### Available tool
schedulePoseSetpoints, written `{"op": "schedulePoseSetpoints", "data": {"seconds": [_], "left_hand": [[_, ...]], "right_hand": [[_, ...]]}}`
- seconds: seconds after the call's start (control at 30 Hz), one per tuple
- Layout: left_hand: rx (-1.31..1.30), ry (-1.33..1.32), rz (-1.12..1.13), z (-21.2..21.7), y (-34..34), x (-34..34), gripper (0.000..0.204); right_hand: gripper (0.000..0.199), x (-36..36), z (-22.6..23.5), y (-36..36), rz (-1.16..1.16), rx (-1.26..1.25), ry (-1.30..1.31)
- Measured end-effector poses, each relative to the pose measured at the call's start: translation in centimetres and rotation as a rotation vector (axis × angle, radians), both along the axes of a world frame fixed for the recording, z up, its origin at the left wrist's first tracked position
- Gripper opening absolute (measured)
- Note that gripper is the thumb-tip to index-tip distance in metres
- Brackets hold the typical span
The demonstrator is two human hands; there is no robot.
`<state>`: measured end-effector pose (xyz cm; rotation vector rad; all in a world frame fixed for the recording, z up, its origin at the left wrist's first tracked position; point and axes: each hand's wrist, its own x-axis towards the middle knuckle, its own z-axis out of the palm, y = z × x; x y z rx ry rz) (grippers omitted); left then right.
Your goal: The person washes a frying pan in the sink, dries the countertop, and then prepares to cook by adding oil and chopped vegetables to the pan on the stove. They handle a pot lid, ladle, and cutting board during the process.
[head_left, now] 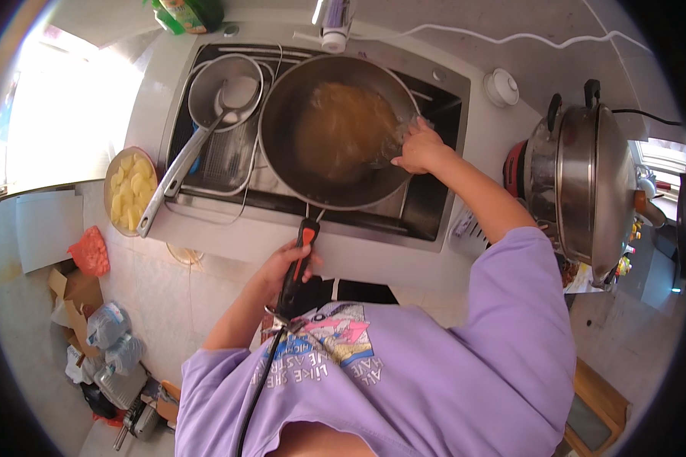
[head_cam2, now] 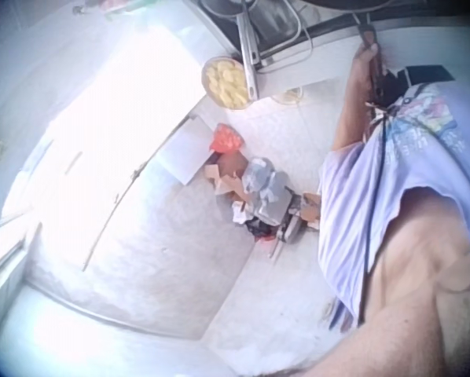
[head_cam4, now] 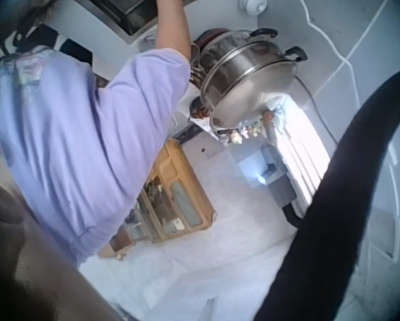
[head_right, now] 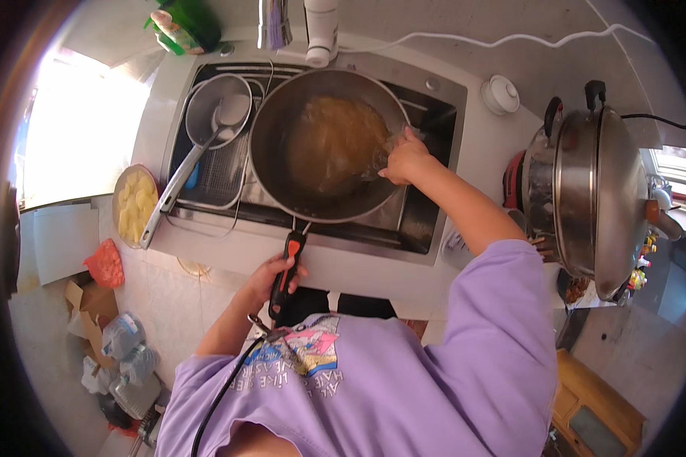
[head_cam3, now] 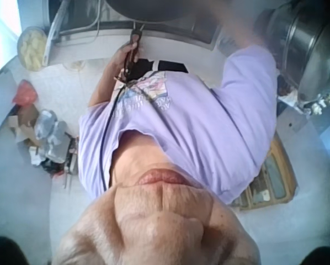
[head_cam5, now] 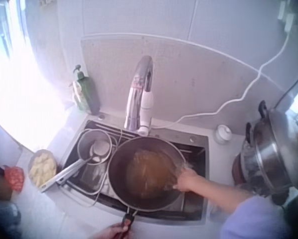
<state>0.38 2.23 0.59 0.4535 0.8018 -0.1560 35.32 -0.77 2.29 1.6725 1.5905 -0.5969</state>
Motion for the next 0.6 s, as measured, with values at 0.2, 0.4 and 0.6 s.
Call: {"op": "schedulePoseSetpoints", "data": {"seconds": [0.2, 0.4, 0.6], "left_hand": [[-0.01, -0.006, -0.057, 0.5, -0.1, 0.6, 0.021], [0.008, 0.011, -0.051, 1.3, 0.3, 0.5, 0.017], [-0.025, -0.023, -0.062, 1.1, 0.9, 0.3, 0.016]], "right_hand": [[0.052, -5.8, -1.8, -3.4, -0.461, 0.058, 0.862], [0.024, -10.3, -1.2, -7.3, -0.168, 0.864, 0.812], [0.011, -0.6, -1.9, -7.5, 0.026, 0.882, 0.455]]}}
